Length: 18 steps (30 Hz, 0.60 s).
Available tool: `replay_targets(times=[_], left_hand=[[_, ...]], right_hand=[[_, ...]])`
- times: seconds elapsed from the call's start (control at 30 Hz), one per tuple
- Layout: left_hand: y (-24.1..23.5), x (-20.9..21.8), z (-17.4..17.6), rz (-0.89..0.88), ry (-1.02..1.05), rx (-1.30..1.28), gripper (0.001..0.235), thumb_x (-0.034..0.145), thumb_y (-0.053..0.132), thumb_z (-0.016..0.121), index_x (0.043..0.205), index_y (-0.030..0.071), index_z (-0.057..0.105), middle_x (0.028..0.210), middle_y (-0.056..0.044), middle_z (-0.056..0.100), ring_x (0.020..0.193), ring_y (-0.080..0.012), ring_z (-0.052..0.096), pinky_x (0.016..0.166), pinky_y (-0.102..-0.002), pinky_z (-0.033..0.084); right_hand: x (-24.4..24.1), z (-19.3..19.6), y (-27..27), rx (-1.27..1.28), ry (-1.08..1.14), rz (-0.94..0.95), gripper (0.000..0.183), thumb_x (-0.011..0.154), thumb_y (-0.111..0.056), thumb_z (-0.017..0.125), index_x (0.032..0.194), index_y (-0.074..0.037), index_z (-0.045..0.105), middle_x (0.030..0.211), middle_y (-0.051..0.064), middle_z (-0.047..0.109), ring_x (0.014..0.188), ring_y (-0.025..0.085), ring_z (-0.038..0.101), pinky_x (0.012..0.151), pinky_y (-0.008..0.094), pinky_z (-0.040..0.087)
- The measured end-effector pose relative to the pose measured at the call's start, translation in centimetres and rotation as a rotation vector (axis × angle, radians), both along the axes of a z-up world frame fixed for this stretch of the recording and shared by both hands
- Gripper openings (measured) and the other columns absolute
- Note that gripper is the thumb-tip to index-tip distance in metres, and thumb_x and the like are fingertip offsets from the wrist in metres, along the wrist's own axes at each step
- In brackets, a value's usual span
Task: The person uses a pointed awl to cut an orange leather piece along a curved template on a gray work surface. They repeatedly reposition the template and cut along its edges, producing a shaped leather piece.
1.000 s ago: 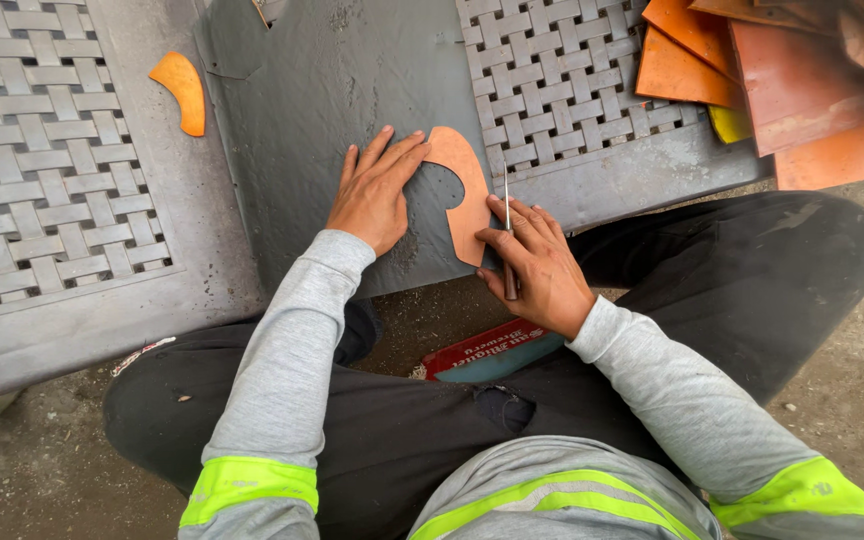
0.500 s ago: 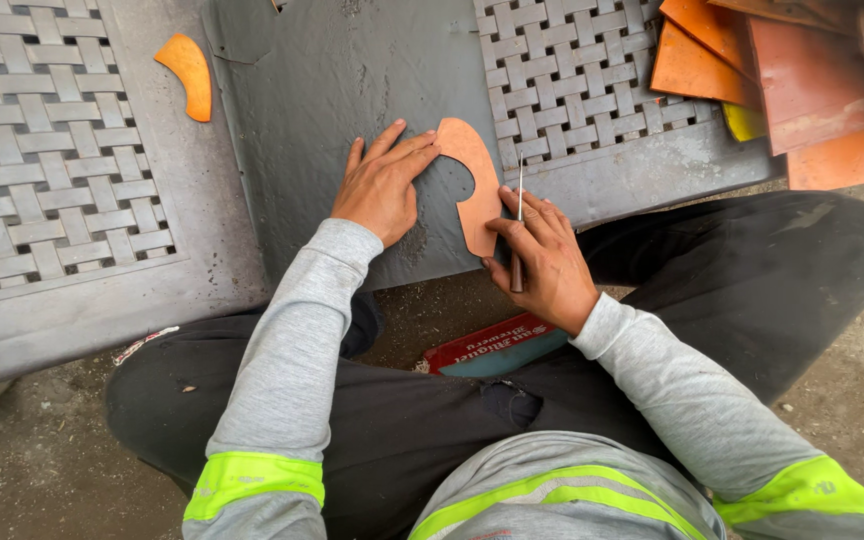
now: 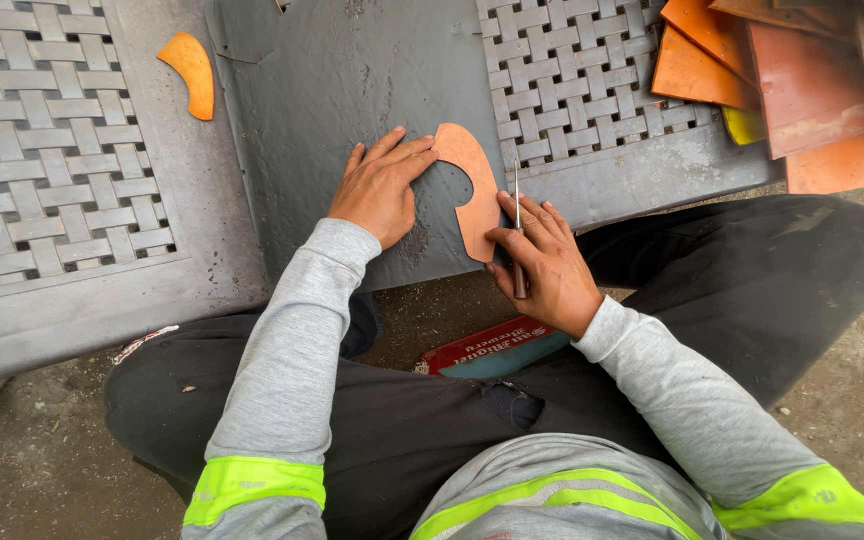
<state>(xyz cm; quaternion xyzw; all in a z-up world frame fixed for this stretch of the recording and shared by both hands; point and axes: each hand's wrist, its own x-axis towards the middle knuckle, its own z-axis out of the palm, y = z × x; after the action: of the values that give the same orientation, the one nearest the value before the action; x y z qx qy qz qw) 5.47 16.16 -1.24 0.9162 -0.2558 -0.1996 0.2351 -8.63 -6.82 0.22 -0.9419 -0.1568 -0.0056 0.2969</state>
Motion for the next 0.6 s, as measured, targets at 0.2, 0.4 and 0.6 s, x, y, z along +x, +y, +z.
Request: replay_targets(times=[0.2,0.4,0.6], left_hand=[[0.07,-0.23,0.3,-0.005,0.011,0.018,0.056,0.088,-0.005,0.051,0.138,0.019,0.062,0.154,0.006,0.049,0.149,-0.0245,0.033,0.123,-0.057,0.021],[0.12,-0.2,0.2,-0.005,0.014,0.03,0.058,0.087,-0.006,0.051,0.139,0.02,0.062,0.154,0.008,0.049,0.149,-0.0235,0.033,0.123,-0.055,0.021],[0.87,0.21,-0.5,0.032,-0.002,-0.122,0.057,0.091,-0.005,0.051,0.143,0.017,0.058,0.153,0.002,0.05,0.148,-0.0243,0.036,0.123,-0.053,0.023]], right_hand=[[0.05,0.28,0.0,-0.02,0.006,0.013,0.04,0.087,-0.019,0.076,0.124,-0.011,0.062,0.156,0.022,0.045,0.147,0.042,0.04,0.121,0.057,0.03],[0.0,0.34,-0.01,-0.019,0.016,0.012,0.042,0.089,-0.025,0.078,0.124,-0.009,0.061,0.155,0.022,0.045,0.146,0.043,0.041,0.121,0.056,0.031],[-0.01,0.13,0.02,-0.017,0.009,0.012,0.041,0.089,-0.023,0.077,0.124,-0.009,0.061,0.155,0.022,0.045,0.145,0.043,0.041,0.12,0.057,0.032]])
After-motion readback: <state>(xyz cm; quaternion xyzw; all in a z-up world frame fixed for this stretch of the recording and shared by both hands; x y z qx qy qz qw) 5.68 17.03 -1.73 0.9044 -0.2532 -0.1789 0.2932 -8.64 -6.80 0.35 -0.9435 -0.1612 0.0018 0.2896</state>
